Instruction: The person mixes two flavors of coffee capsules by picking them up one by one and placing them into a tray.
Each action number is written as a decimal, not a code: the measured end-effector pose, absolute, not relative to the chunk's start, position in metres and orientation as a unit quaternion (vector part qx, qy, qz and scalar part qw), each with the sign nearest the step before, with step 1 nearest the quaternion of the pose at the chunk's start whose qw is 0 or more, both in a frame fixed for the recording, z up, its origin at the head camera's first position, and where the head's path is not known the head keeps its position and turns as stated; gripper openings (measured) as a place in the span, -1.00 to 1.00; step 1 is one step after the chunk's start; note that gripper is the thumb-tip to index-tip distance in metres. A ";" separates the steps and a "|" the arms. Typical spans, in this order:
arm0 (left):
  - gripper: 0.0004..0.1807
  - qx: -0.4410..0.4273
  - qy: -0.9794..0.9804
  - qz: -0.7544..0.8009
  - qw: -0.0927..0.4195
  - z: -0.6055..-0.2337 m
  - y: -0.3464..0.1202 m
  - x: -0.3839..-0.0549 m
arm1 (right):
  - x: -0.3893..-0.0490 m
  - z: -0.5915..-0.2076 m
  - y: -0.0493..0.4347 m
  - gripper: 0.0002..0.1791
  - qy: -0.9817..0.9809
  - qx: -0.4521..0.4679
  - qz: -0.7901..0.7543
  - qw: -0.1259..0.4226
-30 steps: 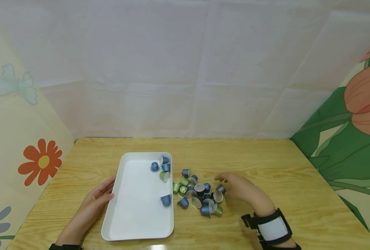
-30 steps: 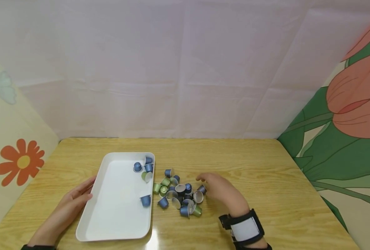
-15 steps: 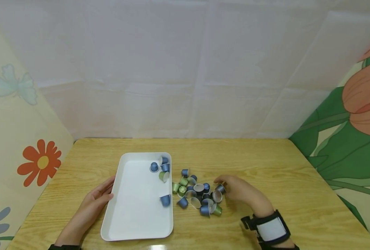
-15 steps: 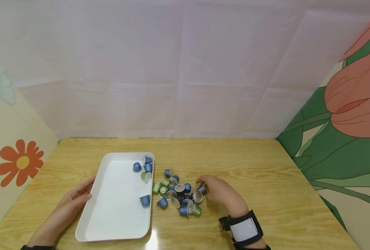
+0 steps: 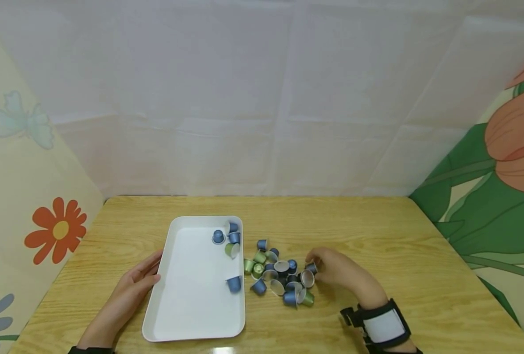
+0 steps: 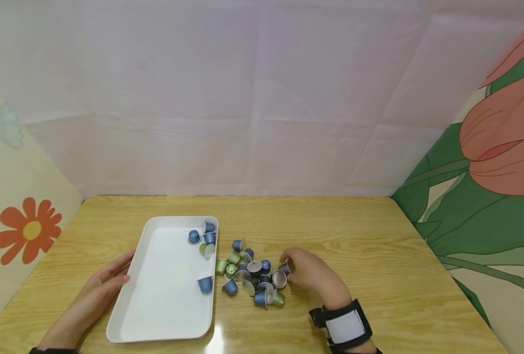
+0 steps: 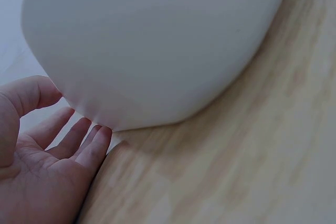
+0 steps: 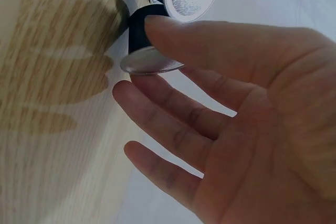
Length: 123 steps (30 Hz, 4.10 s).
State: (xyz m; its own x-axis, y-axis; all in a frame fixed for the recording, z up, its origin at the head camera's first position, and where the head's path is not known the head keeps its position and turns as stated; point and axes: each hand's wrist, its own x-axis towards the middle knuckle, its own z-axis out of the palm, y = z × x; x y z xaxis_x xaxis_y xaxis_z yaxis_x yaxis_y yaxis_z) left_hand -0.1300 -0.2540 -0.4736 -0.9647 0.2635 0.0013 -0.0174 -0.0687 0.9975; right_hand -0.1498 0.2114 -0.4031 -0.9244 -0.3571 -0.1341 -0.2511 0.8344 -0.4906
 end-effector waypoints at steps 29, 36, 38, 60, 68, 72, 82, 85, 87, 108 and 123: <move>-0.33 0.105 0.667 0.732 0.091 -0.477 -0.254 -0.131 | -0.146 -0.380 0.160 -0.61 0.944 -0.228 -0.236 -0.024; -0.34 0.113 0.661 0.736 0.090 -0.477 -0.254 -0.131 | -0.151 -0.375 0.131 -0.59 0.942 -0.258 -0.213 -0.013; -0.34 0.116 0.658 0.738 0.089 -0.476 -0.254 -0.131 | -0.152 -0.374 0.123 -0.59 0.942 -0.267 -0.203 -0.015; -0.31 0.093 0.671 0.729 0.100 -0.474 -0.254 -0.132 | -0.150 -0.385 0.057 -0.67 0.934 -0.339 -0.085 -0.071; -0.32 0.106 0.662 0.735 0.099 -0.478 -0.255 -0.131 | -0.150 -0.396 0.049 -0.75 0.933 -0.338 -0.038 -0.120; -0.32 0.097 0.667 0.732 0.103 -0.475 -0.255 -0.131 | -0.151 -0.398 0.048 -0.74 0.937 -0.328 -0.033 -0.118; -0.33 0.101 0.662 0.736 0.100 -0.478 -0.255 -0.131 | -0.149 -0.398 0.049 -0.66 0.942 -0.316 -0.036 -0.110; -0.33 0.100 0.661 0.737 0.100 -0.478 -0.256 -0.131 | -0.148 -0.397 0.050 -0.60 0.945 -0.309 -0.038 -0.101; -0.33 0.100 0.662 0.736 0.098 -0.478 -0.256 -0.131 | -0.148 -0.396 0.051 -0.60 0.946 -0.305 -0.039 -0.099; -0.31 0.091 0.671 0.728 0.104 -0.472 -0.255 -0.132 | -0.129 -0.383 0.093 -0.57 0.957 -0.266 -0.088 -0.080; -0.33 0.099 0.669 0.729 0.099 -0.475 -0.255 -0.131 | -0.123 -0.378 0.131 -0.55 0.962 -0.226 -0.150 -0.016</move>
